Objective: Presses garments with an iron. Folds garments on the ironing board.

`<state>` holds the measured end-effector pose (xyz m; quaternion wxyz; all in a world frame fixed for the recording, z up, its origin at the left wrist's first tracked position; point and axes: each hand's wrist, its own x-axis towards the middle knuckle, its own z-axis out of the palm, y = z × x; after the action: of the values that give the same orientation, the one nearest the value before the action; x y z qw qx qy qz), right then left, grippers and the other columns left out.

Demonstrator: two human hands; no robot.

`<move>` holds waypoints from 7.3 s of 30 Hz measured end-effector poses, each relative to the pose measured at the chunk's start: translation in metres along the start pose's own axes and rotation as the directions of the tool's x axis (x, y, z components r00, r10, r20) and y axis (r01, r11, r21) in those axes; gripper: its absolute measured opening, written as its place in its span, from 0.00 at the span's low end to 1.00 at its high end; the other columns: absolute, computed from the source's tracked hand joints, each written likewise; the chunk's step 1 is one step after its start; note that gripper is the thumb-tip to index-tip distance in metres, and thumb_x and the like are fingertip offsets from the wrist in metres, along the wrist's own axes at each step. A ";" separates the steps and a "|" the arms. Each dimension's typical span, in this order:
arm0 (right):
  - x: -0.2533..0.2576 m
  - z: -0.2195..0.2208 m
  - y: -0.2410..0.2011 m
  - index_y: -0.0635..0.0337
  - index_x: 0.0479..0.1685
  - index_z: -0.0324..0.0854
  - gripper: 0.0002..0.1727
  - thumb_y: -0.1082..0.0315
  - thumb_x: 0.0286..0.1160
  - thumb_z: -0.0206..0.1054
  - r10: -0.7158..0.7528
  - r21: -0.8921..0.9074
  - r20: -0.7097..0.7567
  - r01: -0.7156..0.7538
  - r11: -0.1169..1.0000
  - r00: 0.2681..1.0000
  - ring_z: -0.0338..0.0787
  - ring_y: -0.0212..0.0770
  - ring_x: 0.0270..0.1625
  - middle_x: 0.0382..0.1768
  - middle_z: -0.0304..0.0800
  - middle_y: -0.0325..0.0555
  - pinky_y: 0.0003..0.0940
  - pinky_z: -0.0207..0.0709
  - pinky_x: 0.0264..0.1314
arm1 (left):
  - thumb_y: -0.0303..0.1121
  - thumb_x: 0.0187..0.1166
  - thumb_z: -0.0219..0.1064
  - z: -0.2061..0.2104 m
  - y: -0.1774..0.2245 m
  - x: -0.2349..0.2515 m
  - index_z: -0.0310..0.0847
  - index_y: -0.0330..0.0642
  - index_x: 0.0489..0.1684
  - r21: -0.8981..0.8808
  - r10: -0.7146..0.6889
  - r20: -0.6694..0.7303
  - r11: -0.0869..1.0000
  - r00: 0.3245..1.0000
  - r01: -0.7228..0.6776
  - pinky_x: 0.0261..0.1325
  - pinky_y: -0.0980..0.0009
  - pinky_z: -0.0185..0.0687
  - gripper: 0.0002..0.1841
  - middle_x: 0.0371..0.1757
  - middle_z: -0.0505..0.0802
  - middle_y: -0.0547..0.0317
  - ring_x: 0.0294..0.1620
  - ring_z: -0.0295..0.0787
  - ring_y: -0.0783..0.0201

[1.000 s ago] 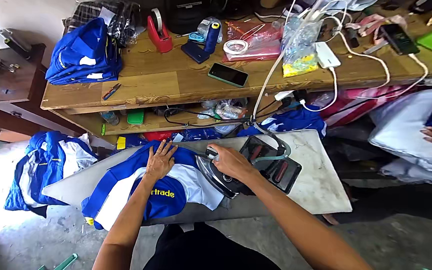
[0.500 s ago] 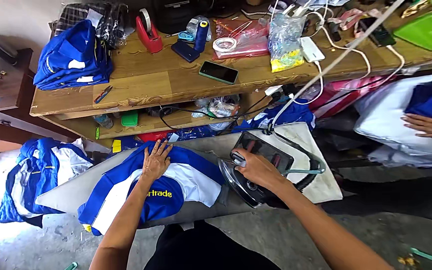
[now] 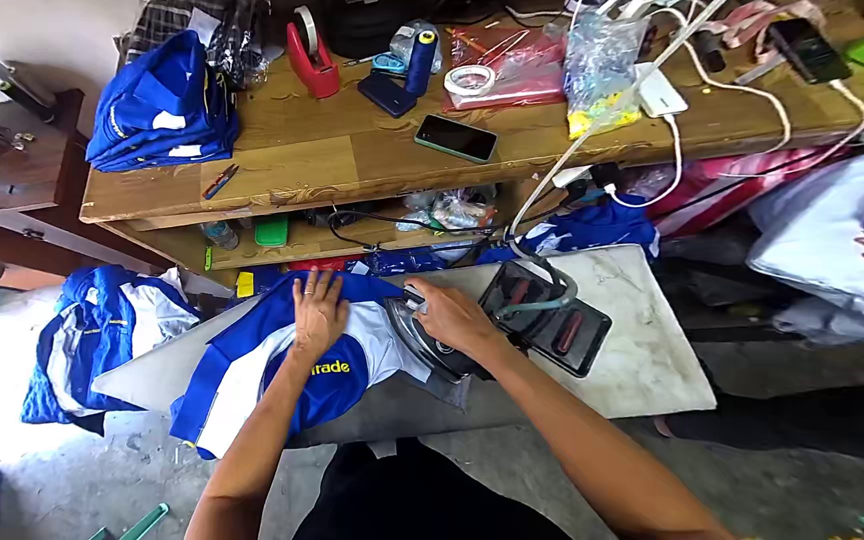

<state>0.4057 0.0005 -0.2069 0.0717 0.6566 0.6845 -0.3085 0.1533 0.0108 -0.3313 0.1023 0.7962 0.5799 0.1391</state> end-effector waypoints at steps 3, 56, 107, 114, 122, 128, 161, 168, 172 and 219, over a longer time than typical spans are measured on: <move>0.004 -0.003 0.002 0.39 0.86 0.68 0.32 0.63 0.79 0.66 -0.041 -0.021 0.017 0.042 0.999 0.999 0.91 0.65 0.58 0.54 0.92 0.61 0.66 0.80 0.59 | 0.72 0.79 0.51 -0.008 0.016 -0.018 0.69 0.59 0.88 -0.071 0.084 0.247 0.995 0.965 -0.068 0.91 0.31 0.36 0.41 0.91 0.70 0.59 0.95 0.51 0.46; 0.012 -0.020 -0.003 0.42 0.81 0.73 0.28 0.66 0.79 0.66 -0.286 -0.162 0.086 0.297 0.941 0.954 0.91 0.64 0.54 0.50 0.92 0.60 0.64 0.81 0.55 | 0.34 0.79 0.65 0.001 0.035 -0.017 0.76 0.34 0.74 -0.567 -0.377 0.062 0.749 0.924 0.343 0.57 0.56 0.85 0.24 0.40 0.93 0.52 0.46 0.90 0.54; -0.116 0.027 0.042 0.37 0.84 0.71 0.33 0.56 0.77 0.73 -0.089 0.023 0.222 0.086 0.996 0.971 0.92 0.68 0.52 0.50 0.92 0.63 0.69 0.81 0.56 | 0.58 0.61 0.78 -0.033 0.029 -0.038 0.49 0.72 0.96 -0.099 0.135 0.556 0.990 0.820 -0.096 0.86 0.23 0.23 0.54 0.99 0.46 0.55 0.97 0.27 0.37; -0.077 -0.008 0.026 0.49 0.83 0.70 0.36 0.36 0.84 0.58 -0.188 0.093 0.020 0.186 0.978 0.982 0.92 0.62 0.53 0.51 0.91 0.61 0.64 0.82 0.57 | 0.67 0.63 0.74 -0.055 0.037 -0.040 0.59 0.61 0.93 -0.143 0.100 0.469 0.989 0.877 -0.036 0.89 0.27 0.27 0.52 0.97 0.55 0.51 0.97 0.36 0.39; -0.008 -0.002 0.001 0.49 0.81 0.72 0.33 0.39 0.86 0.58 -0.212 0.012 0.080 0.212 0.977 0.974 0.90 0.64 0.59 0.54 0.91 0.62 0.65 0.79 0.62 | 0.68 0.63 0.73 -0.051 0.025 -0.040 0.54 0.62 0.95 -0.027 -0.033 0.519 0.998 0.854 0.054 0.88 0.25 0.27 0.54 0.97 0.53 0.52 0.97 0.35 0.38; -0.015 -0.017 0.037 0.43 0.79 0.75 0.30 0.59 0.76 0.73 -0.145 -0.087 0.128 0.157 0.984 0.981 0.89 0.65 0.62 0.57 0.91 0.62 0.67 0.78 0.63 | 0.67 0.64 0.73 -0.067 -0.005 -0.057 0.67 0.59 0.89 -0.091 -0.093 0.393 0.986 0.915 0.139 0.90 0.30 0.36 0.48 0.94 0.62 0.51 0.96 0.45 0.42; -0.029 0.095 0.056 0.60 0.83 0.67 0.35 0.52 0.80 0.69 -0.216 0.776 0.058 0.092 0.624 0.975 0.94 0.48 0.51 0.54 0.92 0.58 0.49 0.88 0.57 | 0.39 0.83 0.68 -0.094 0.099 -0.070 0.91 0.36 0.54 -0.566 0.169 0.276 0.824 0.946 0.017 0.71 0.57 0.84 0.15 0.54 0.95 0.49 0.59 0.92 0.58; -0.038 0.110 0.013 0.59 0.71 0.80 0.39 0.36 0.70 0.72 -0.158 0.471 -0.060 0.168 0.866 0.986 0.95 0.51 0.46 0.43 0.95 0.52 0.57 0.86 0.56 | 0.48 0.75 0.71 -0.053 -0.006 -0.031 0.90 0.51 0.64 -0.138 -0.216 0.213 0.959 0.953 0.248 0.74 0.40 0.71 0.22 0.74 0.86 0.48 0.78 0.76 0.42; -0.034 0.093 -0.006 0.64 0.60 0.82 0.23 0.52 0.80 0.65 -0.101 0.246 -0.065 0.114 0.962 0.993 0.91 0.64 0.52 0.45 0.91 0.61 0.67 0.79 0.55 | 0.35 0.84 0.61 -0.087 0.013 -0.019 0.94 0.40 0.48 -0.136 -0.076 -0.035 0.988 0.997 0.071 0.73 0.40 0.75 0.14 0.53 0.96 0.48 0.63 0.90 0.46; -0.054 -0.058 -0.038 0.61 0.66 0.85 0.19 0.67 0.79 0.60 -0.820 0.775 -0.268 0.619 0.129 0.506 0.94 0.33 0.54 0.53 0.95 0.39 0.34 0.88 0.62 | 0.27 0.85 0.55 -0.243 0.041 -0.083 0.74 0.35 0.75 -0.975 0.221 0.203 -0.043 0.954 0.217 0.66 0.55 0.88 0.20 0.61 0.92 0.53 0.59 0.92 0.58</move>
<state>0.3940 -0.0137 -0.1210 -0.3140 0.1540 0.6800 -0.6445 0.0834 -0.0803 -0.0981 0.7318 0.4852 0.2742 0.3922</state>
